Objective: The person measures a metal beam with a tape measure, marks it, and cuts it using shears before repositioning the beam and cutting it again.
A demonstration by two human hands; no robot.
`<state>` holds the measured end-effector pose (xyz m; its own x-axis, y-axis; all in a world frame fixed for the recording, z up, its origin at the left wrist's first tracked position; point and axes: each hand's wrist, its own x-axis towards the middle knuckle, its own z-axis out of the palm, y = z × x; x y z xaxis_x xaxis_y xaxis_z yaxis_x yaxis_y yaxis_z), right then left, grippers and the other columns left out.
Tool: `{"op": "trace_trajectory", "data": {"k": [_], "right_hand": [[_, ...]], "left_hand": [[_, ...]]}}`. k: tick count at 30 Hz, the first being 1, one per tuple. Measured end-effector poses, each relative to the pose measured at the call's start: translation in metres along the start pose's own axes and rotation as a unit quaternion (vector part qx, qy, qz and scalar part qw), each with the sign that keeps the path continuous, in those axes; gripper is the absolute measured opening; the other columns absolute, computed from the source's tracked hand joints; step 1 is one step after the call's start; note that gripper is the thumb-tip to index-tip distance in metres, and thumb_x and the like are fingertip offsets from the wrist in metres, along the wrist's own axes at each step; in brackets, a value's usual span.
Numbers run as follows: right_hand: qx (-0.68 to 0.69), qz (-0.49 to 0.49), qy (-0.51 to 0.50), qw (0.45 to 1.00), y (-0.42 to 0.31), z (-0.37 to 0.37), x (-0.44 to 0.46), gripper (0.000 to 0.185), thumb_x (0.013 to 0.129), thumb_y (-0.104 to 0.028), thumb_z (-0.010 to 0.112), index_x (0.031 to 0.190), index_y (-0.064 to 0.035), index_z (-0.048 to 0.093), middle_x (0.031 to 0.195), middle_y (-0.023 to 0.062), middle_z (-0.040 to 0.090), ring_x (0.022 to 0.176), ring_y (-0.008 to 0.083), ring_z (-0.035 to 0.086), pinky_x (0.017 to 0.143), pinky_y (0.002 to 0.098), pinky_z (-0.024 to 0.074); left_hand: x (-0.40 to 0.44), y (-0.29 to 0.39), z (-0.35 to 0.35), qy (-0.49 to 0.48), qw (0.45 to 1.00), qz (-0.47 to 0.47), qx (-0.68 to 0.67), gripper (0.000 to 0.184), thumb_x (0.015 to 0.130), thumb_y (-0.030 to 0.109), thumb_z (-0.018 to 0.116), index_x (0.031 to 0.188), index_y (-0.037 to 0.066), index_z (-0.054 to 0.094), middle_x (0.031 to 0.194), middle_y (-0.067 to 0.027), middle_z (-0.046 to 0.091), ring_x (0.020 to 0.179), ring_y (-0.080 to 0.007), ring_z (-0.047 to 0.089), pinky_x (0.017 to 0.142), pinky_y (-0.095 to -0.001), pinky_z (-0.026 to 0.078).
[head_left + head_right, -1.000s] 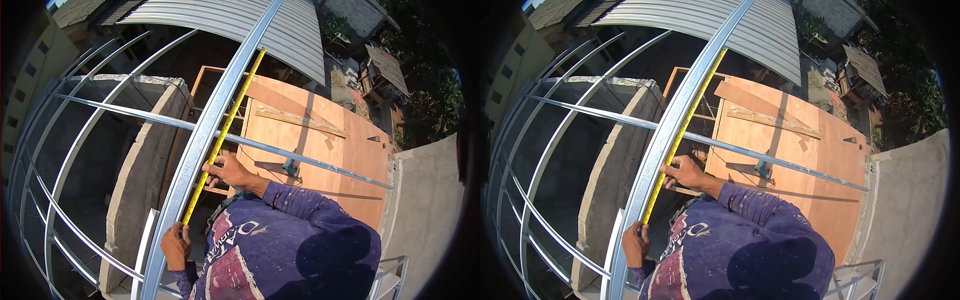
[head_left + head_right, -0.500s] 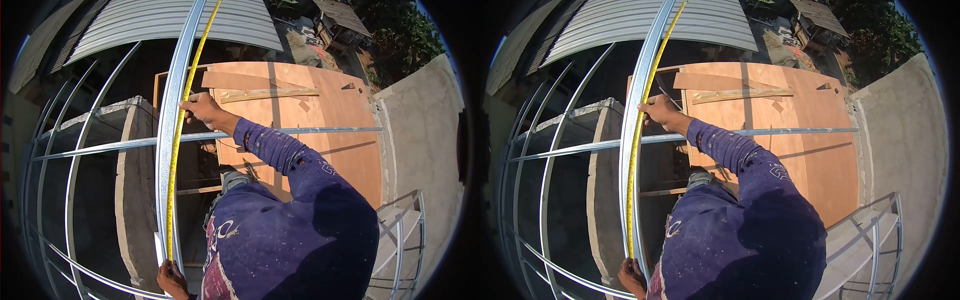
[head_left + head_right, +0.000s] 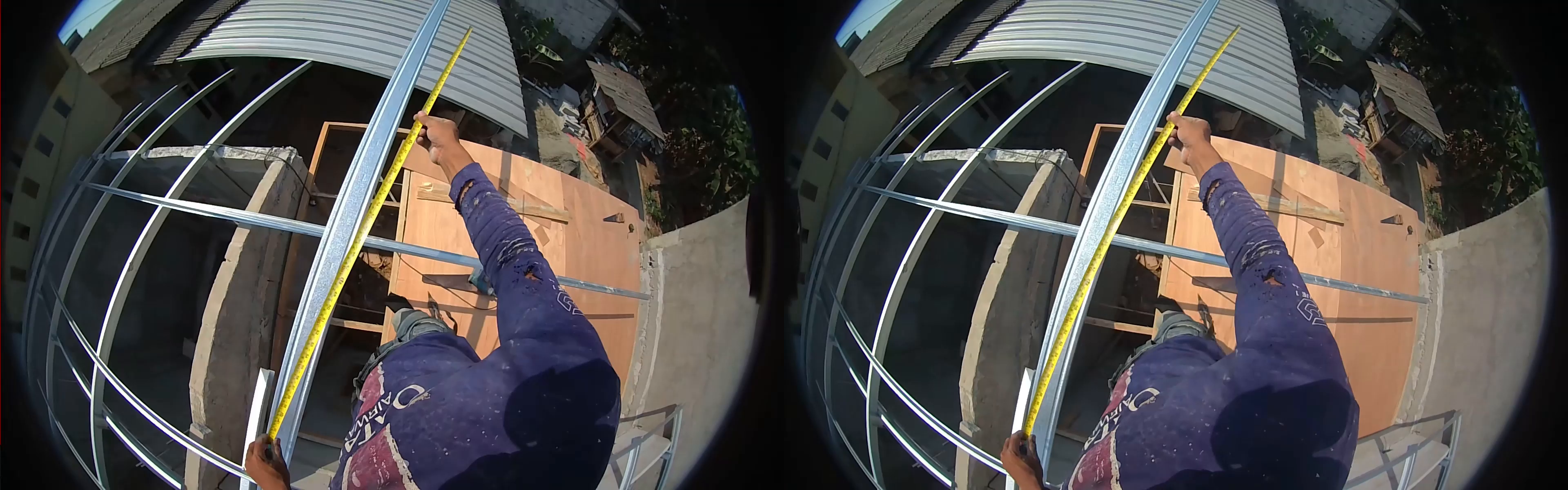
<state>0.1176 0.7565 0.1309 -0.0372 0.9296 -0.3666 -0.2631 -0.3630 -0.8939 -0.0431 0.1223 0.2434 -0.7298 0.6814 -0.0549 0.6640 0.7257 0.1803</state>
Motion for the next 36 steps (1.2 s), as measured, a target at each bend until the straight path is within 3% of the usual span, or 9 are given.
{"op": "trace_trajectory", "data": {"k": [2,3,11,15,19,21,25,29,36], "right_hand": [[-0.012,0.002,0.017,1.0,-0.003,0.006,0.002,0.016,0.094,-0.016,0.068,0.092,-0.0001,0.069,0.071,-0.0005,0.057,0.056,0.0059,0.049,0.048,0.0222,0.0443],[-0.024,-0.012,-0.009,1.0,-0.002,0.007,-0.009,0.016,0.093,-0.016,0.068,0.091,0.0,0.068,0.071,0.0002,0.057,0.056,0.0068,0.049,0.048,0.0221,0.0445],[-0.073,-0.061,-0.089,0.992,0.03,0.023,-0.077,0.019,0.094,-0.016,0.066,0.096,0.0027,0.07,0.074,0.0035,0.064,0.061,0.0094,0.057,0.054,0.0255,0.0487],[-0.063,-0.046,-0.1,0.992,0.012,0.03,-0.032,0.018,0.093,-0.013,0.067,0.1,0.0035,0.07,0.078,0.0053,0.066,0.066,0.0089,0.058,0.06,0.0257,0.0483],[-0.039,-0.079,0.015,0.996,-0.009,0.031,0.048,0.022,0.09,-0.008,0.07,0.104,0.0073,0.069,0.101,0.0132,0.069,0.079,0.0138,0.064,0.073,0.0237,0.0469],[-0.02,-0.078,0.029,0.996,-0.014,0.026,0.092,0.023,0.091,-0.006,0.069,0.108,0.0091,0.066,0.108,0.0143,0.068,0.093,0.0217,0.066,0.082,0.0356,0.0561],[-0.016,-0.043,0.069,0.997,-0.059,0.043,0.072,0.02,0.091,-0.007,0.068,0.105,0.0076,0.066,0.11,0.0162,0.066,0.093,0.0238,0.068,0.081,0.0407,0.0595],[-0.012,-0.052,0.092,0.994,-0.054,0.036,0.138,0.018,0.091,-0.008,0.069,0.099,0.0073,0.065,0.095,0.0144,0.069,0.074,0.0245,0.071,0.067,0.0388,0.0628],[-0.01,-0.013,0.102,0.995,-0.051,0.046,0.15,0.015,0.092,-0.011,0.069,0.099,0.0019,0.067,0.095,0.0105,0.07,0.076,0.0236,0.072,0.067,0.0384,0.0624]], "left_hand": [[0.001,0.014,0.006,0.055,0.998,0.006,0.012,0.02,0.076,0.007,0.078,0.093,0.004,0.069,0.084,-0.0162,0.068,0.077,-0.0364,0.066,0.069,-0.0427,0.051],[0.004,-0.035,0.043,-0.001,1.0,-0.014,-0.016,0.021,0.076,0.008,0.078,0.096,0.004,0.07,0.085,-0.0163,0.068,0.077,-0.0359,0.066,0.069,-0.0423,0.051],[0.057,0.053,0.078,0.055,0.995,0.035,-0.079,0.024,0.082,0.019,0.076,0.101,0.007,0.07,0.089,-0.0134,0.068,0.081,-0.0336,0.066,0.071,-0.0425,0.052],[0.042,0.041,0.068,0.03,0.997,-0.011,-0.075,0.024,0.083,0.018,0.075,0.103,0.007,0.069,0.09,-0.0128,0.068,0.081,-0.0331,0.065,0.072,-0.0412,0.052],[0.002,0.007,0.059,0.014,0.997,-0.065,-0.039,0.023,0.083,0.016,0.075,0.103,0.006,0.068,0.091,-0.0136,0.066,0.083,-0.0335,0.065,0.072,-0.0418,0.051],[-0.01,0.033,0.035,0.081,0.995,-0.061,-0.008,0.021,0.083,0.012,0.073,0.102,0.005,0.068,0.089,-0.014,0.066,0.08,-0.0328,0.065,0.072,-0.0409,0.051],[-0.007,0.012,0.069,0.073,0.996,-0.049,-0.023,0.02,0.084,0.011,0.072,0.103,0.005,0.068,0.091,-0.0141,0.065,0.081,-0.033,0.064,0.072,-0.0409,0.051],[0.01,0.034,0.084,0.08,0.995,-0.045,-0.05,0.021,0.082,0.01,0.074,0.102,0.006,0.067,0.09,-0.0142,0.064,0.082,-0.0342,0.062,0.072,-0.0425,0.05],[0.025,0.059,0.09,0.074,0.994,-0.064,-0.053,0.021,0.082,0.01,0.074,0.101,0.006,0.069,0.091,-0.0146,0.065,0.085,-0.035,0.063,0.075,-0.0433,0.049]]}}
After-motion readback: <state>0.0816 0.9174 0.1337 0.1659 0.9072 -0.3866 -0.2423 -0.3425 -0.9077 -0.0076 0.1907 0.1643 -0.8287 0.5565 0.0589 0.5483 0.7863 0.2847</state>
